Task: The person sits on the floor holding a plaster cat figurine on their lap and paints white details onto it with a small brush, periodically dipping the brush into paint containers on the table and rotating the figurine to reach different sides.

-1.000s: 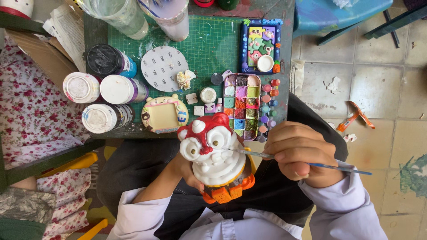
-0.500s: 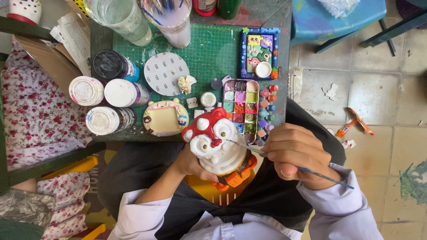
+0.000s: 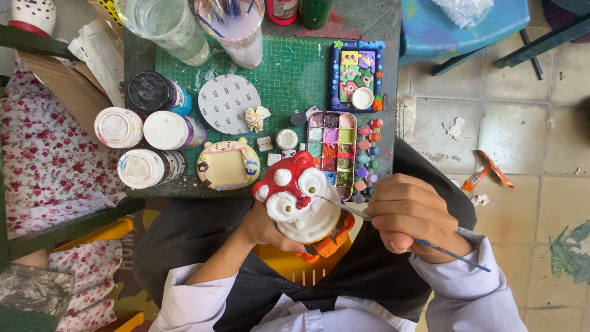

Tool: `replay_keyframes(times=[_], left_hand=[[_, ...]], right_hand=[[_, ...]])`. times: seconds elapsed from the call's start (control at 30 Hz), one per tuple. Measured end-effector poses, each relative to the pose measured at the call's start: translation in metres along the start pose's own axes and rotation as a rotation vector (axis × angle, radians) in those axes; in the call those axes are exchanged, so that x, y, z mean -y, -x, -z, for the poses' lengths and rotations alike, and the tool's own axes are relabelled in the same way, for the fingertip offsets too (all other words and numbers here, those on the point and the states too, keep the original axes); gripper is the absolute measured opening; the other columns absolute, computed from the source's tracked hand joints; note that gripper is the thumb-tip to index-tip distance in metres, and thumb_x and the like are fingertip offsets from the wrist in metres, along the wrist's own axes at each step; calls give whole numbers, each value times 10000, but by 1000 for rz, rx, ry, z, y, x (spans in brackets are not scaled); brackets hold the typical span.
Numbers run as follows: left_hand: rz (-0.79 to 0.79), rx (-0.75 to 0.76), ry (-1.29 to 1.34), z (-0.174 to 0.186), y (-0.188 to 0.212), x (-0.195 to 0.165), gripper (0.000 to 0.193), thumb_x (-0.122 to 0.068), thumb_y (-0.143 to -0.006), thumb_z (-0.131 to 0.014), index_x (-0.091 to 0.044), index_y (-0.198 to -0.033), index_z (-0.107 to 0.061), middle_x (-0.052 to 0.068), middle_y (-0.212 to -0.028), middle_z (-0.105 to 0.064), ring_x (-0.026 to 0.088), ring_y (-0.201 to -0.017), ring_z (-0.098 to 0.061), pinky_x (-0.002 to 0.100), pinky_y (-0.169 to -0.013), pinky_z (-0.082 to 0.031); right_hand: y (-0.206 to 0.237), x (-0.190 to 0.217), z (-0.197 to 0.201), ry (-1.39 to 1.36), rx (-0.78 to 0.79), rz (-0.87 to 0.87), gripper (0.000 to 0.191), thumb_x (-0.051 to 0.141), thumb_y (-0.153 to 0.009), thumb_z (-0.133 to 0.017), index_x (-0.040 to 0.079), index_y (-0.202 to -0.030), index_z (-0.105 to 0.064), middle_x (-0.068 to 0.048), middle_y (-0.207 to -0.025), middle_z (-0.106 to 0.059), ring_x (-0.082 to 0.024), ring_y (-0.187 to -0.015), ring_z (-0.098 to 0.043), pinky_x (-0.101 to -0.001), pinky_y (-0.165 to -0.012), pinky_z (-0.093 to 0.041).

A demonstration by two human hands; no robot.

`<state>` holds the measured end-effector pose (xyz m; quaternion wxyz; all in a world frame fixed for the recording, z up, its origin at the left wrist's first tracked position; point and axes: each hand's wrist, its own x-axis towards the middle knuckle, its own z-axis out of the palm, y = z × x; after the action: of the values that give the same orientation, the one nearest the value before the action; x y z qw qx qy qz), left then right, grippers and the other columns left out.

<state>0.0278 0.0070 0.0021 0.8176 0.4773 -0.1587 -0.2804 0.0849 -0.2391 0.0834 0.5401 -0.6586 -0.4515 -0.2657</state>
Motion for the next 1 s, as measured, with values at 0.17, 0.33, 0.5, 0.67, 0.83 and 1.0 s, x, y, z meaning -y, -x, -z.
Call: replay_keyframes(times=[0.17, 0.33, 0.5, 0.67, 0.83, 1.0], left_hand=[[17, 11, -8, 2, 0, -3, 836, -155, -664, -937, 27, -1407, -599, 146, -1318, -727, 251, -1218, -709, 412, -1167, -549], [166, 146, 64, 3, -1, -7, 824, -139, -645, -936, 31, -1385, -616, 143, -1286, -751, 244, -1177, -733, 404, -1136, -578], [123, 129, -89, -3, -6, -8, 909, -181, -559, -925, -10, -1385, -586, 92, -1296, -720, 199, -1208, -704, 354, -1115, -548], [154, 181, -146, -2, -10, -9, 865, -188, -570, -919, -2, -1362, -626, 95, -1271, -735, 201, -1190, -716, 356, -1111, -553], [180, 179, -70, -3, -10, -7, 861, -210, -571, -901, -8, -1361, -624, 97, -1251, -738, 205, -1178, -720, 353, -1103, -557], [186, 201, -38, -4, -11, -9, 856, -209, -599, -894, -8, -1385, -619, 103, -1273, -733, 215, -1203, -715, 364, -1120, -555]], right_hand=[[5, -2, 4, 14, -7, -41, 468, 314, -1110, -469, 14, -777, -605, -90, -690, -630, -245, -602, -641, -385, -583, -582], [12, -15, 2, -253, -224, -193, 357, 299, -1117, -436, 37, -885, -505, -78, -671, -555, -203, -575, -530, -364, -565, -474], [8, -11, 9, -328, -61, -372, 399, 309, -1147, -422, 7, -902, -513, -98, -706, -565, -218, -643, -524, -371, -602, -475], [0, -8, 10, -358, 57, -377, 418, 292, -1151, -431, -10, -888, -551, -115, -737, -608, -240, -663, -584, -405, -668, -536], [-4, -8, 10, -292, 73, -352, 407, 281, -1156, -438, -17, -903, -552, -113, -752, -609, -249, -687, -606, -410, -686, -555], [-6, -9, 10, -348, 61, -287, 395, 251, -1136, -451, -32, -885, -565, -129, -730, -610, -244, -647, -589, -397, -639, -536]])
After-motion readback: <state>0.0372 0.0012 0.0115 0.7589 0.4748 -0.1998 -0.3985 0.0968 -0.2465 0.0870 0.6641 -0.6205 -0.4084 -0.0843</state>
